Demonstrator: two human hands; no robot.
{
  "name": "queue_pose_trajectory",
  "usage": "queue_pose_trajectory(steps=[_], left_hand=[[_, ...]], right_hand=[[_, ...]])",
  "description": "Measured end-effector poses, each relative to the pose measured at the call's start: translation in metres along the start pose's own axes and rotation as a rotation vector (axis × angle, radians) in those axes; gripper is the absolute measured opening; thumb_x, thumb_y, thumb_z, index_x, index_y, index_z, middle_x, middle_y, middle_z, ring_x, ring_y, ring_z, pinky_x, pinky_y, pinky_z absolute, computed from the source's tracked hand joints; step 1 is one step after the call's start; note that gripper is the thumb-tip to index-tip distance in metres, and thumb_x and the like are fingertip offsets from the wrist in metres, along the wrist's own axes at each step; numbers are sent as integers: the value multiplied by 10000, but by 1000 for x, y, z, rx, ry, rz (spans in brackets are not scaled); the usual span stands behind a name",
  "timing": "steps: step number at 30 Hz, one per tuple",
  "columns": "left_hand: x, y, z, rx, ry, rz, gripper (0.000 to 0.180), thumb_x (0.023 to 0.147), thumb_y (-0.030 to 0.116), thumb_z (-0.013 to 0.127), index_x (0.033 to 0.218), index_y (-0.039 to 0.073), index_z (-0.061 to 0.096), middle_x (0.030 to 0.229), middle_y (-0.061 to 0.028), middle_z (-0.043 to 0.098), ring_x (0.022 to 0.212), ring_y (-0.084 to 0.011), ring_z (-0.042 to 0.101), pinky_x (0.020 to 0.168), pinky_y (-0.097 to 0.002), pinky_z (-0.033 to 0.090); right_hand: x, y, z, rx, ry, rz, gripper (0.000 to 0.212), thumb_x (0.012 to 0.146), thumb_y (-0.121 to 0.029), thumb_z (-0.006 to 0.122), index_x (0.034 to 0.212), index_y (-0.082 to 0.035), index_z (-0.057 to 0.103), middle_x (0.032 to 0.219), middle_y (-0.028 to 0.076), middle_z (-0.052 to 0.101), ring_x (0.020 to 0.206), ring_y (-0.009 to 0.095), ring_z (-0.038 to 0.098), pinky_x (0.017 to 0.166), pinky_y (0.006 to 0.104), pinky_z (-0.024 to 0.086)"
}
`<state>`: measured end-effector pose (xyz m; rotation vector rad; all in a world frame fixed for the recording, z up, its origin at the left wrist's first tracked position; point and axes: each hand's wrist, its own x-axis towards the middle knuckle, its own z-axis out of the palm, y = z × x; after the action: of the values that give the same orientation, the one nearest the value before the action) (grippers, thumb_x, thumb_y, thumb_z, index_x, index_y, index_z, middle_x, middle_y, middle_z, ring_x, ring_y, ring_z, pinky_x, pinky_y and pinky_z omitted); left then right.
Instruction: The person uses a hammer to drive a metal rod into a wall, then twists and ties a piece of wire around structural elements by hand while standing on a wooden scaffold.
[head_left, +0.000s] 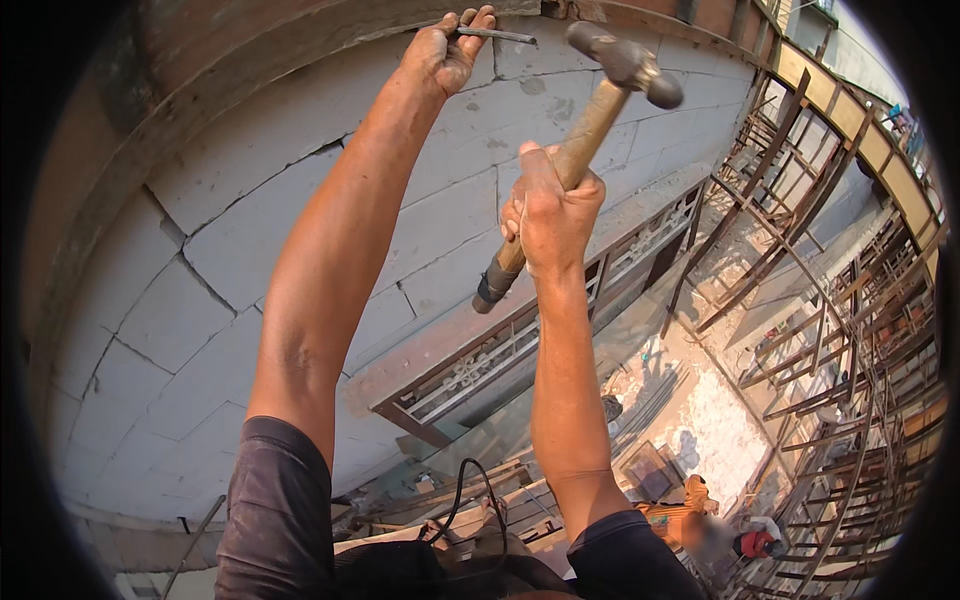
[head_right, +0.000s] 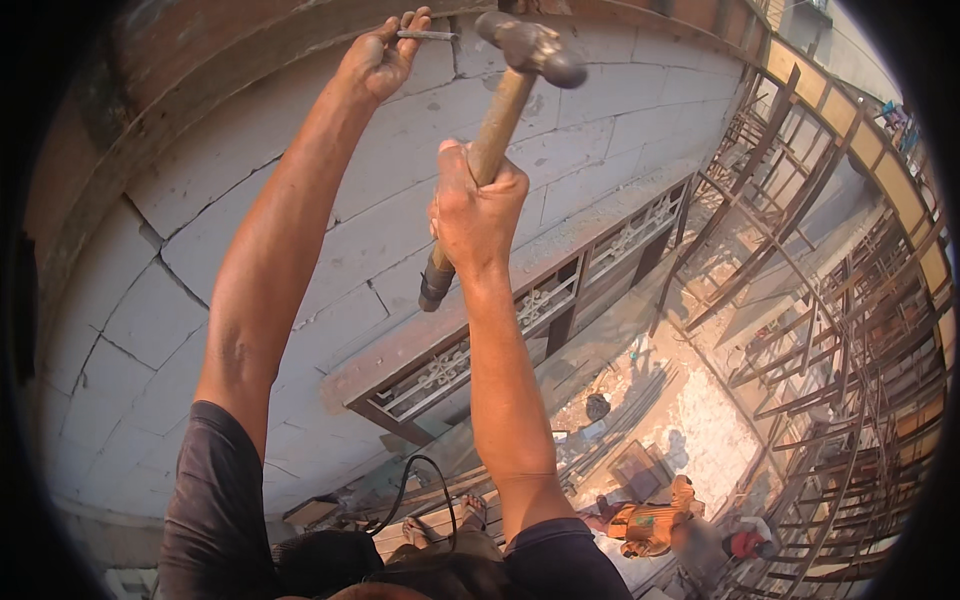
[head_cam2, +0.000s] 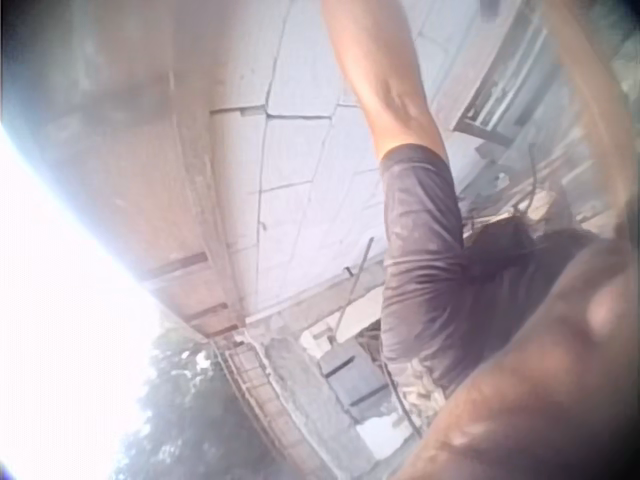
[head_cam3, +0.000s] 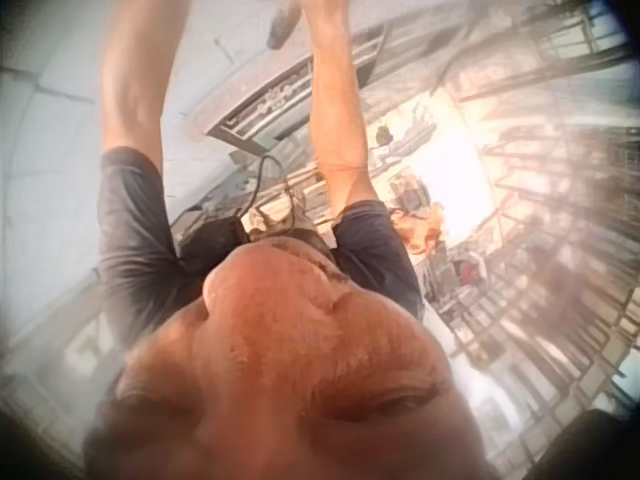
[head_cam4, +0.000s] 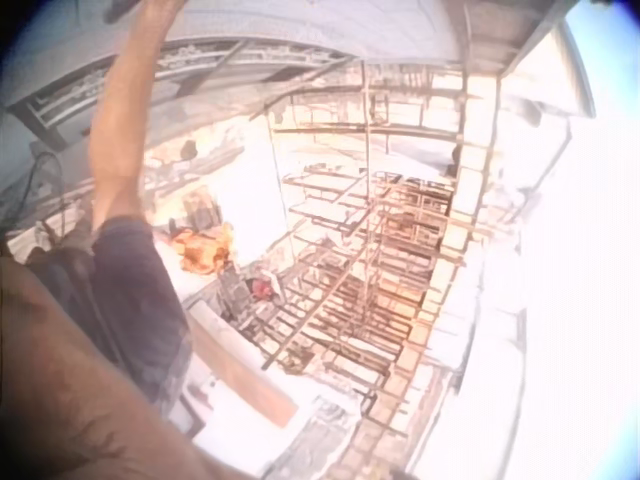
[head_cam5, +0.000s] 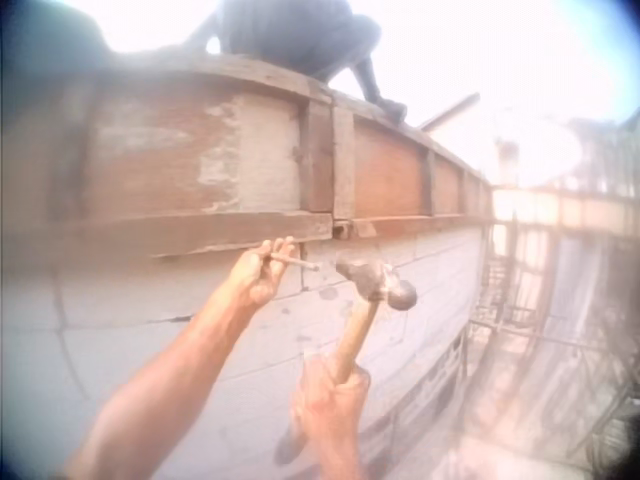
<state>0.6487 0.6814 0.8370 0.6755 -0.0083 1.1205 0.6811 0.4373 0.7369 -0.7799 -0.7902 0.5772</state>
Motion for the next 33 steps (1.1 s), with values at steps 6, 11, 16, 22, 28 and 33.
queue_pose_trajectory(steps=[6, 11, 16, 22, 28, 33], left_hand=[[-20, 16, -2, 127, 27, -12, 259, 1109, 91, 378, 1248, -122, 430, 1312, -316, 548, 1170, -377, 659, 1036, -398, 620], [-28, 15, 12, 37, 82, -10, 276, 1110, 87, 377, 1254, -140, 436, 1301, -312, 557, 1187, -365, 645, 1059, -388, 606], [-13, 10, 2, 54, 24, 21, 272, 1108, 85, 385, 1251, -139, 441, 1285, -301, 564, 1190, -365, 645, 1040, -396, 617], [34, 20, -42, 33, -123, 50, 305, 1108, 116, 424, 1337, -85, 402, 1355, -230, 526, 1231, -323, 596, 1095, -400, 548], [43, 12, -51, 90, -189, 0, 318, 1103, 114, 445, 1350, -86, 436, 1358, -219, 548, 1256, -307, 582, 1127, -382, 519], [39, -7, -34, 90, -141, 23, 342, 1102, 117, 451, 1375, -88, 426, 1367, -212, 546, 1254, -295, 584, 1122, -370, 521]], right_hand=[[-52, 35, 4, -107, -78, -22, 344, 951, -115, 606, 656, -110, 428, 498, -33, 432, 376, 65, 403, 348, 281, 377], [-23, -15, 17, 212, 229, -383, 355, 969, -93, 576, 662, -121, 402, 491, -37, 405, 367, 59, 378, 341, 286, 374], [24, 24, 19, -58, -9, 11, 352, 950, -116, 597, 658, -121, 399, 477, -37, 384, 356, 65, 379, 328, 289, 368], [8, 13, 30, 131, 92, -198, 342, 911, -137, 621, 643, -114, 410, 474, -41, 384, 339, 76, 377, 324, 282, 350], [0, -13, 14, -29, -35, -8, 324, 919, -96, 610, 649, -115, 432, 472, -24, 409, 347, 74, 396, 325, 271, 362], [14, 9, 23, 249, 274, -536, 338, 937, -76, 582, 642, -103, 418, 484, -22, 413, 358, 71, 393, 330, 265, 380]])
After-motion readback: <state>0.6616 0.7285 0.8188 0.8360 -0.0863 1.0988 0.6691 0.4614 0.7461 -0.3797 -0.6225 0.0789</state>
